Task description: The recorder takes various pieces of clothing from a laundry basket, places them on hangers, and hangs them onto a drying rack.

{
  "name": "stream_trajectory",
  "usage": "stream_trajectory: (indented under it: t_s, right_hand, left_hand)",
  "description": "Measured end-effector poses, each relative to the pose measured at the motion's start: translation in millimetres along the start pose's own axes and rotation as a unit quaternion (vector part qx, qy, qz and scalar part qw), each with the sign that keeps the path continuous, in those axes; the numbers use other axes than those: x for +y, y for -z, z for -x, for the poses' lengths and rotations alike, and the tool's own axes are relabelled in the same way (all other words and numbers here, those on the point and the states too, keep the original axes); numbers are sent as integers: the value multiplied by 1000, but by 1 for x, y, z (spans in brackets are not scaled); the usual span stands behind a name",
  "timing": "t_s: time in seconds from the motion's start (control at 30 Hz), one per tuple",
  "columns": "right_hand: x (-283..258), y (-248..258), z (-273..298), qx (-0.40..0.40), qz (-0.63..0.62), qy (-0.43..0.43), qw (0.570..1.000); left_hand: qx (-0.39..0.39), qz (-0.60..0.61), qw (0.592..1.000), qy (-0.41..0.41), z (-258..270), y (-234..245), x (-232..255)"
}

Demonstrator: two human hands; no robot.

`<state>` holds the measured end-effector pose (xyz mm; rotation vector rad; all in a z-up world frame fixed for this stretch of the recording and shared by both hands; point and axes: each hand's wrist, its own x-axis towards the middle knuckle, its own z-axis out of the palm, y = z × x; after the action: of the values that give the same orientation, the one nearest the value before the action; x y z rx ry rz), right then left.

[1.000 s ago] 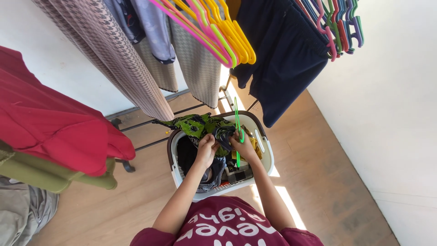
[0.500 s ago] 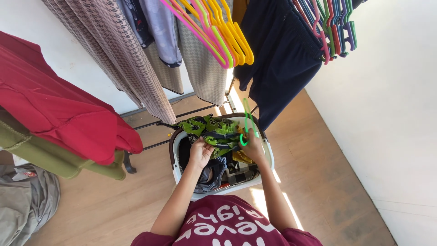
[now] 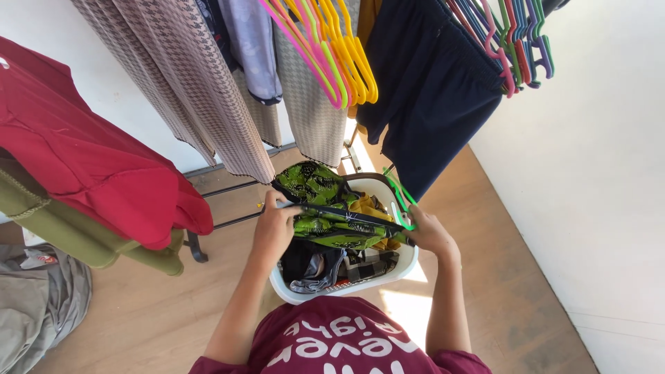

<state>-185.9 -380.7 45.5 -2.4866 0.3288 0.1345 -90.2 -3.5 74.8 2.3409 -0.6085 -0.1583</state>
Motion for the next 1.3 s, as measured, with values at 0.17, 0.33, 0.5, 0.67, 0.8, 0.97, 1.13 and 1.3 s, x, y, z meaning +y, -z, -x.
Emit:
stream_trajectory:
  t_s: [0.17,0.33,0.5,0.67,0.8,0.97,1.13,1.3]
  right_hand:
    - [0,-27,-15,-115,22,71,991]
    - [2,-70,-29,-116,-298,-135,938]
    - [8,-74,-27,-85,-233,-191,950]
    - [-16,-49,4,101,116,-164,974]
    - [-97,-63,8,166,-68,100,979]
    - [-74,-177,-43,4,-154,135,979]
    - [-58,-200,-58,-16,109,161,981]
    - [-72,-119,-45,4,217,76,973]
  left_hand:
    - [218,-143,961,-86,-16,-68,-42]
    - [91,-132,986,-41,-27,-46,-25]
    - [-69,18,997,6,-27,-48,-41]
    - [-94,204,974,-30,-24,-54,-47]
    - [-121,220,965,-70,-21,-63,-28]
    - [-163,222,953,-127,-7,-65,6]
    - [-144,382,912,-46,7,-22,15]
    - [-97,463,881,5,36,17,-25]
